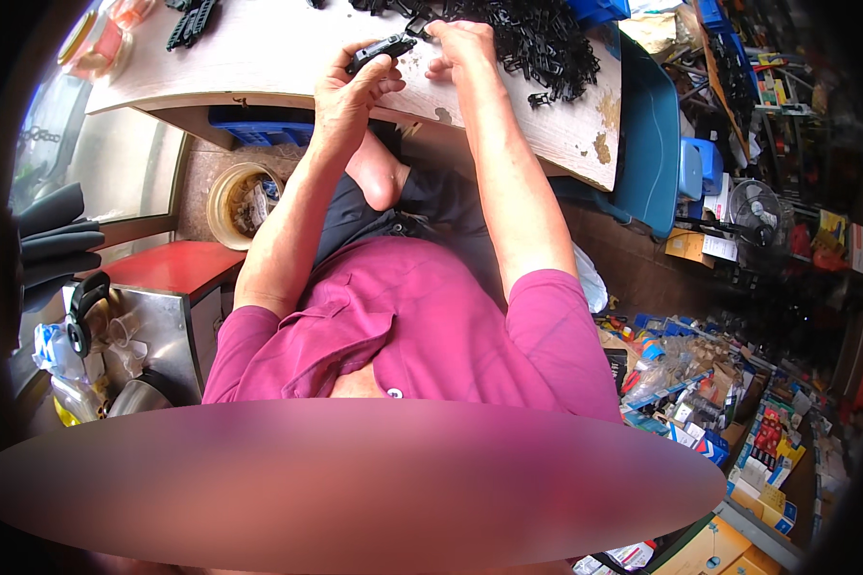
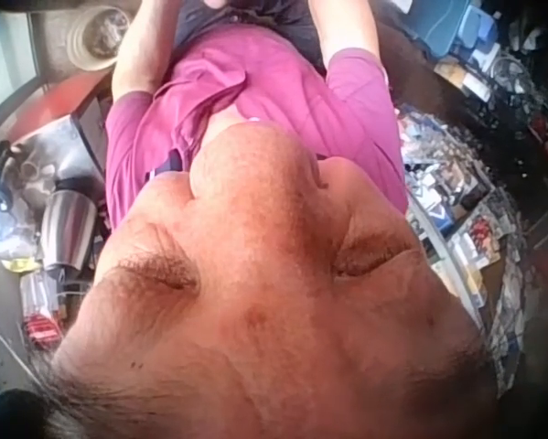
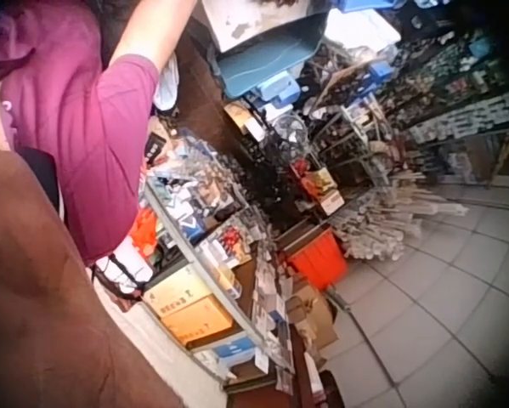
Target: The person assembles or sorts small black plastic components by hand on a workbench, taking them from a storage bin.
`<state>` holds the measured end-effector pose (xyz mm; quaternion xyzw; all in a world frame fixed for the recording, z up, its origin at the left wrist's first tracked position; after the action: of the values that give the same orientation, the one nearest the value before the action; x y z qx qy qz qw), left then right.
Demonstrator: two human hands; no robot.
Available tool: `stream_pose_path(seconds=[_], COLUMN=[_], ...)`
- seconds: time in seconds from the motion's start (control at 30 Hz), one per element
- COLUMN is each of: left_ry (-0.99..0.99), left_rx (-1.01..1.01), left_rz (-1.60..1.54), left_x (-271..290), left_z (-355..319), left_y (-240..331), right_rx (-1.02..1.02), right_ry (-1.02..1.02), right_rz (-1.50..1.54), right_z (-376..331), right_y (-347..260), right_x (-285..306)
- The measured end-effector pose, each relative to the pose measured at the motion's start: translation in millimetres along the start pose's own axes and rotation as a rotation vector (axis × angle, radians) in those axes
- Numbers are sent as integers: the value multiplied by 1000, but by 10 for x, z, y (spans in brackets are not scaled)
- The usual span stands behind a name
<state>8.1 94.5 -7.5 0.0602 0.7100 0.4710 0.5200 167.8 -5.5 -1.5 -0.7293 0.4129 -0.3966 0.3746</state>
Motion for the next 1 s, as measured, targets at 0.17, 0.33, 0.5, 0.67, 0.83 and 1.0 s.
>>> stream_pose_path(seconds=[0.17, 0.33, 0.5, 0.67, 0.83, 1.0], left_ry=[54, 69, 29, 21, 29, -6], left_rx=[-53, -26, 107, 90, 112, 72], left_rz=[-120, 4, -35, 80, 32, 30], left_x=[7, -12, -91, -102, -110, -132], left_z=[57, 193, 222, 154, 141, 156], left_y=[26, -51, -178, -152, -133, -91], right_rx=[72, 153, 284, 359, 339, 373], right_ry=[-31, -209, -237, -205, -137, -172], right_rz=[121, 236, 352, 404, 425, 418], right_z=[-146, -458, -666, -611, -733, -700], right_y=[45, 94, 138, 190, 116, 116], right_x=[79, 17, -64, -48, -56, -69])
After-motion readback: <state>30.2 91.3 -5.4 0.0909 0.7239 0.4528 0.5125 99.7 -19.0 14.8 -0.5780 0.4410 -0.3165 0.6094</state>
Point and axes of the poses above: each hand's wrist, its own z-axis towards the middle knuckle, its own x-axis out of the back of the hand, y = z × x, the point moved 9 cm from there along z, towards the middle knuckle, and after that the axes turned 3 degrees about y, right-handed, at the moved point
